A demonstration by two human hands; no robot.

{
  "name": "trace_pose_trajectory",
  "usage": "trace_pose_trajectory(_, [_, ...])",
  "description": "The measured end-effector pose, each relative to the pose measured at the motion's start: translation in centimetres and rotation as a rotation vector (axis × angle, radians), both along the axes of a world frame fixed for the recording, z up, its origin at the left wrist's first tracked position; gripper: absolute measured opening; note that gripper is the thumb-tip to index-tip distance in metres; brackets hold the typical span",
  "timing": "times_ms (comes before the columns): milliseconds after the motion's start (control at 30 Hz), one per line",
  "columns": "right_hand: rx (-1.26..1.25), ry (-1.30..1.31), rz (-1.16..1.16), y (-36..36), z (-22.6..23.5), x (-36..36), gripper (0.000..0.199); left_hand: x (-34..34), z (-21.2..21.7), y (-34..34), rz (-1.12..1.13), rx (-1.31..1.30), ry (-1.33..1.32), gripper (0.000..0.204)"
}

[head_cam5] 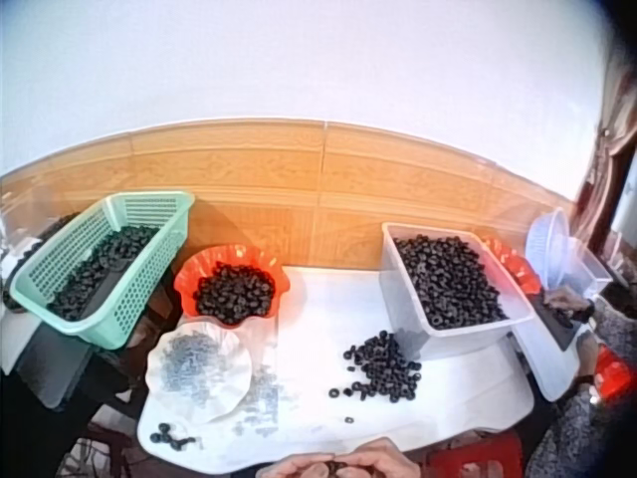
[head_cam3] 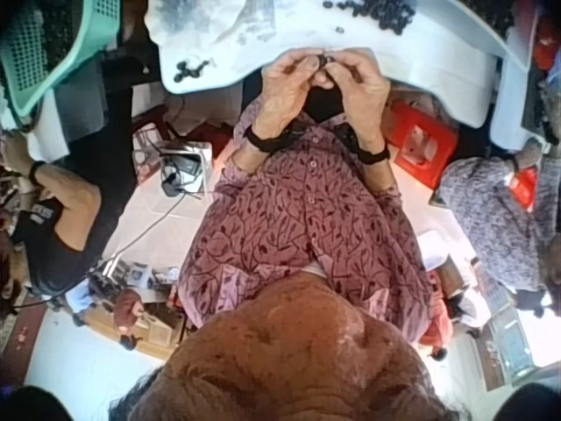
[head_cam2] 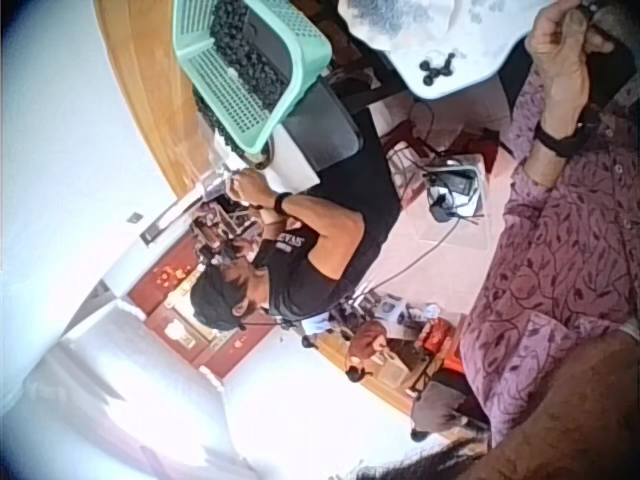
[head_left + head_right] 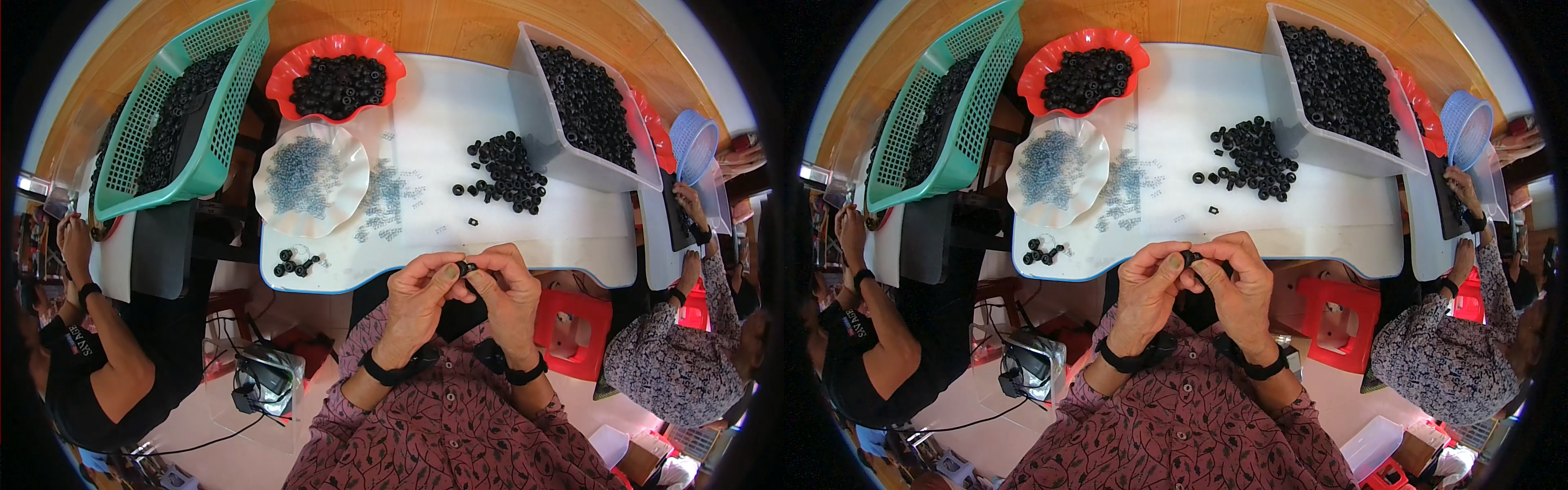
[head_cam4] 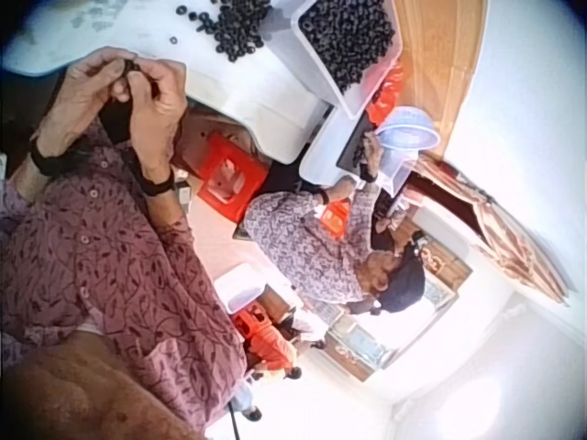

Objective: Inspecting and sorting small black manufactured rubber or plastic parts on a table into various containers.

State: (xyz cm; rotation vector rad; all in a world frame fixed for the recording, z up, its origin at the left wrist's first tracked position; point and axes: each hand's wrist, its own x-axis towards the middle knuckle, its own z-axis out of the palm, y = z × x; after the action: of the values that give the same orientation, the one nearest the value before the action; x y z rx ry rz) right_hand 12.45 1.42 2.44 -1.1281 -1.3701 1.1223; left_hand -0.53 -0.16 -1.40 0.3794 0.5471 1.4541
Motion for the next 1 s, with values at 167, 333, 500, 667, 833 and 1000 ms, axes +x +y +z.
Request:
trace_pose_trajectory(167, [0.050,-0.065,0.002,0.0,0.5,-0.2,0.016,0.0,0.2,-0.2,0.047,-0.002,0.081,0.021])
trace_pose_trajectory(333, [0.148,-0.200,0.017,0.1,0.7,-0.1,0.014,-0.2,0.5,-0.3,0.054,-0.013,0.181,0.020])
trace_pose_trajectory(500, [0.153,-0.208,0.037,-0.1,1.3,-0.3,0.013,-0.7,1.3,-0.6,0.042,-0.020,0.294,0.022])
trace_pose_trajectory(667, [0.184,-0.266,0.034,-0.2,1.8,-0.5,0.013,-0.9,1.4,-0.9,0.040,0.024,0.404,0.023])
trace_pose_trajectory(833, [0.182,-0.294,0.011,-0.3,1.5,-0.6,0.014,-0.8,1.2,-0.9,0.052,0.017,0.375,0.022])
trace_pose_trajectory(1000, [0.180,-0.319,0.002,-0.3,1.3,-0.5,0.016,-0.7,0.9,-0.9,0.056,-0.012,0.330,0.020])
